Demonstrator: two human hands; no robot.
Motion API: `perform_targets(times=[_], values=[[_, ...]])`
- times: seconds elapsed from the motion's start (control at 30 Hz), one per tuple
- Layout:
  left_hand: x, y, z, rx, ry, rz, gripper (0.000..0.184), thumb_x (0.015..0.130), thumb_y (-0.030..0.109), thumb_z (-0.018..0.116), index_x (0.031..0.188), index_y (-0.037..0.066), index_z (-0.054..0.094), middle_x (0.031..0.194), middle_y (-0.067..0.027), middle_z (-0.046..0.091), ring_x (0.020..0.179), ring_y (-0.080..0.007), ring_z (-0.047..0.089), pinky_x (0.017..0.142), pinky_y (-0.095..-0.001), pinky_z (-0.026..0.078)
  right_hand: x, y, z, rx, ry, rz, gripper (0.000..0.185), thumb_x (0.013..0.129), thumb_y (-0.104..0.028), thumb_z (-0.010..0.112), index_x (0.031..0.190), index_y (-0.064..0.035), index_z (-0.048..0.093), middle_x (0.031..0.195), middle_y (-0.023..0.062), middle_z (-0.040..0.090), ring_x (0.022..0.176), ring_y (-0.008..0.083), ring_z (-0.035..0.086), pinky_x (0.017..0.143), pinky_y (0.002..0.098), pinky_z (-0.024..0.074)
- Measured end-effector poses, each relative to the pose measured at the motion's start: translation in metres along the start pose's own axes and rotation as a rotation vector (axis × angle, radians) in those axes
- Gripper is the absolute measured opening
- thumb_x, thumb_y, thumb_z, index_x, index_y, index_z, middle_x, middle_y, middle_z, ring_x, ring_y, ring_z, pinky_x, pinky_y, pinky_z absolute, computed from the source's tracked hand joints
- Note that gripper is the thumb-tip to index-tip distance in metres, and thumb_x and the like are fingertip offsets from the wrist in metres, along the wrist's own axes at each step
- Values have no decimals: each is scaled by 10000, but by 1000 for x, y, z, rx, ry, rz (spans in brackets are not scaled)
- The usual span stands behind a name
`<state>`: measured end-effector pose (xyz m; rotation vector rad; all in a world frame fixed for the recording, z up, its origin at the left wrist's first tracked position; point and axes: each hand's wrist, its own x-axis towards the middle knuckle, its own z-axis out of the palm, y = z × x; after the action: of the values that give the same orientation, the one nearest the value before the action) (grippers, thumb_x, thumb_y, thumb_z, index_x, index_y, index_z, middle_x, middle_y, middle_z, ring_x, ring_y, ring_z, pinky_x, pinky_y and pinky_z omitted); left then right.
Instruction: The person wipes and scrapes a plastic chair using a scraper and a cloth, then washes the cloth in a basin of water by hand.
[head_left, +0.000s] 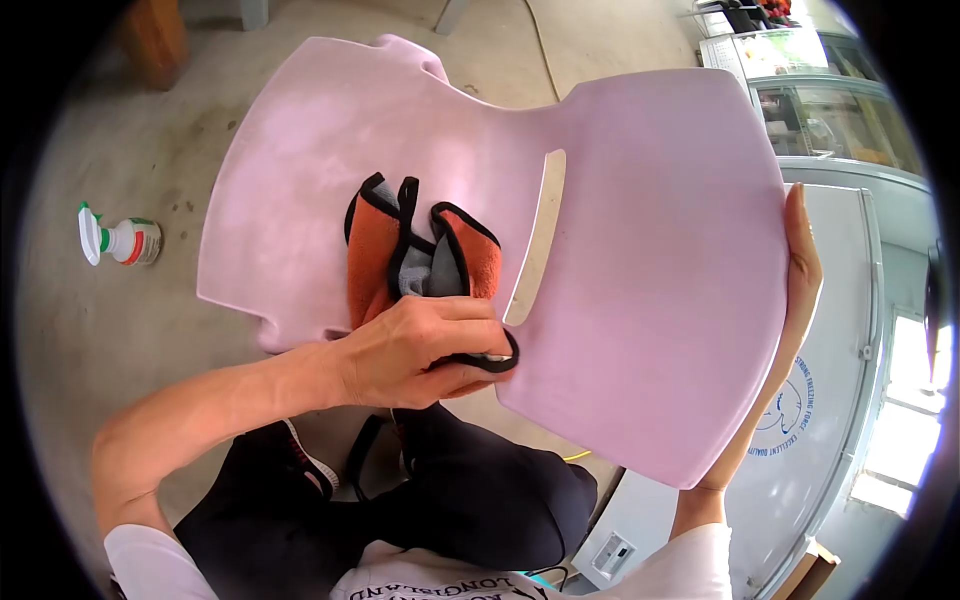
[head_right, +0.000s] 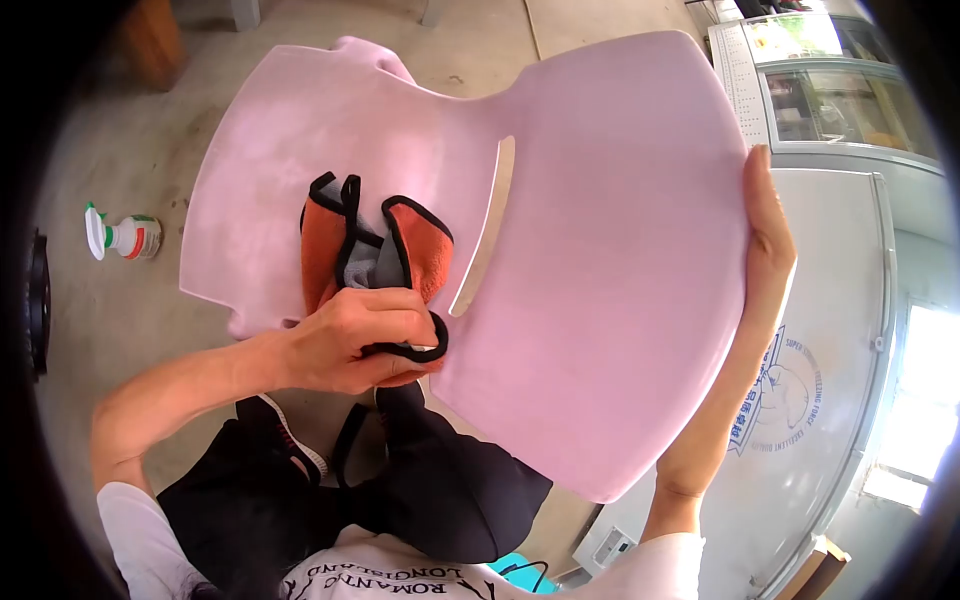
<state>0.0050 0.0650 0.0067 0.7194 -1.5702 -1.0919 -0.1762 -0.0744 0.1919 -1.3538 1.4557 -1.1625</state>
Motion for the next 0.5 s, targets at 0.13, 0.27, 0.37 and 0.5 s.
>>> perform_targets(times=[0.13,0.27,0.37,0.5], values=[[12,22,-1,-25,6,183,251,692,-89,679,918,10,633,926,-83,620,797,-250,615,673,-331,507,-28,-8,2,-36,85,11,400,944,-310,555,1129,40,613,1008,164,653,936,180,648,832,239,501],[23,28,23,0,173,415,180,683,-62,669,853,-10,640,921,-117,620,748,-250,622,622,-327,520,-71,-6,5,-86,-78,-77,511,946,-272,508,1353,28,437,1200,145,590,1059,180,602,910,278,488],[62,54,36,-17,220,646,108,697,-6,651,793,-20,603,878,-127,599,731,-247,624,606,-311,535,-79,-4,5,-48,-83,-54,483,963,-229,460,1358,48,445,1297,153,553,1106,199,594,960,304,488],[34,28,26,30,213,687,78,699,15,698,733,-9,631,830,-129,651,734,-255,661,609,-300,565,-75,-4,-5,10,-135,-53,396,992,-201,434,1271,53,554,1377,152,509,1135,196,597,932,309,541]])
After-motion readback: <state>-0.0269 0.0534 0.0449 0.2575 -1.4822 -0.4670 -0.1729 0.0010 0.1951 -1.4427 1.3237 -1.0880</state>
